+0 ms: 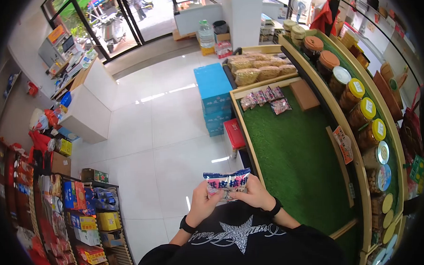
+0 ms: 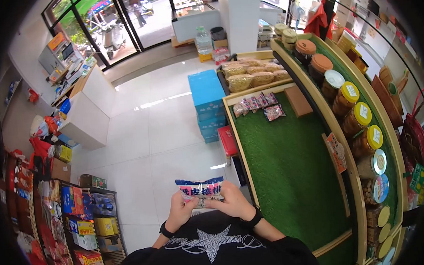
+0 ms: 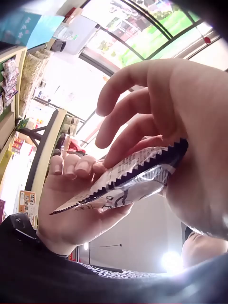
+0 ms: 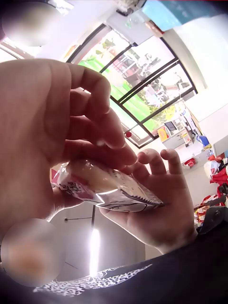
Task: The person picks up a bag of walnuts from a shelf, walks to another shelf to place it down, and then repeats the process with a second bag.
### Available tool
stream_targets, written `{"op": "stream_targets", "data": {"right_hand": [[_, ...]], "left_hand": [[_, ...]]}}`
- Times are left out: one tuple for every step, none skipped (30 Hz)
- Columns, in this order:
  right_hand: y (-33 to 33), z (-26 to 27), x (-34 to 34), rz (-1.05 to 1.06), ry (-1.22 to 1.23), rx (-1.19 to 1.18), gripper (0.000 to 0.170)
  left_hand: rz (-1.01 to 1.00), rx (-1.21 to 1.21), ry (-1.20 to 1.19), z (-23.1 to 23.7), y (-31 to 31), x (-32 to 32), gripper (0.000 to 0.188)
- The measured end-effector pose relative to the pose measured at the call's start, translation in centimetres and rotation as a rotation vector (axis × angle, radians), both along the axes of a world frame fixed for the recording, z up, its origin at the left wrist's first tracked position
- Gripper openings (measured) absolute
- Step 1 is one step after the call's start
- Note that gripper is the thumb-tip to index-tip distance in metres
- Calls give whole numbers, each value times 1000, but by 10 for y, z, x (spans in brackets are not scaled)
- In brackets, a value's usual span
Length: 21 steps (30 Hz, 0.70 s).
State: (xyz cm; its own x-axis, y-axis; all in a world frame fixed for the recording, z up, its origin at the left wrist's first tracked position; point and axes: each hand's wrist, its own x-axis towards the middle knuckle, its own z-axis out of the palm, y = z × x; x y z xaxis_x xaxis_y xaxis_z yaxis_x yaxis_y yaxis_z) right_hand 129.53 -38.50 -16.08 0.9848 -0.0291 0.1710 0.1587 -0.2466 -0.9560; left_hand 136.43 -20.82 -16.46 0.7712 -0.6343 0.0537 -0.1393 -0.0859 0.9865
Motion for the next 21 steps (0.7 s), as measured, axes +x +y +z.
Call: {"op": "stream_targets", "data": {"right_hand": [[-8,-3,-2,-44,-20,-90,26],[-12,-2,-3,-68,-31,-48,25],[-16,-4,-4,-89,-24,-48,25],[-19,-7,-7,-142,-8,14,26],[-22,-11,-12,-198,8,77,26],[-28,-15,-17,-201,102,143,26],[-33,-17,-22,-234,112,151,26],[-38,-18,-26,-277,162,187,25],[-42,-19,-29,-319,211,224,25],[-46,-17,-31,-365,205,292,23],[-50,-16,-32,-398,208,301,23],[-54,-15,-32,-439,201,341,23],[-57,-15,-33,-480,194,379,23],[-60,-18,-32,-511,195,387,23],[-63,-22,-32,-558,190,331,23],[-66,-25,-30,-606,187,275,23],[-69,-25,-29,-642,188,281,23],[-74,-23,-26,-668,211,241,24],[-78,-23,-22,-694,232,201,25],[-81,-26,-17,-734,227,202,25],[-83,-32,-12,-793,185,203,23]], "left_hand": [[11,4,47,1,-9,0,21],[-8,-20,33,-3,-18,2,21],[-30,-19,40,-3,-26,5,21],[-60,6,52,-2,-35,8,21],[-92,32,66,-3,-43,11,21],[-122,38,75,-4,-52,14,21],[-173,45,124,-5,-62,18,20],[-226,54,173,-6,-72,22,19],[-260,64,183,-6,-82,25,19],[-306,73,135,-5,-92,28,19],[-351,78,86,-4,-102,30,18],[-382,85,91,-2,-111,34,18],[-407,101,136,-2,-119,37,19],[-432,118,180,-2,-126,40,20],[-465,126,185,-7,-133,45,20],[-502,172,189,-14,-140,53,21],[-542,217,190,-18,-147,60,22],[-581,221,190,-18,-156,66,22],[-618,200,227,-16,-166,72,22],[-656,178,263,-16,-177,79,23],[-695,180,257,-17,-188,88,23]]}}
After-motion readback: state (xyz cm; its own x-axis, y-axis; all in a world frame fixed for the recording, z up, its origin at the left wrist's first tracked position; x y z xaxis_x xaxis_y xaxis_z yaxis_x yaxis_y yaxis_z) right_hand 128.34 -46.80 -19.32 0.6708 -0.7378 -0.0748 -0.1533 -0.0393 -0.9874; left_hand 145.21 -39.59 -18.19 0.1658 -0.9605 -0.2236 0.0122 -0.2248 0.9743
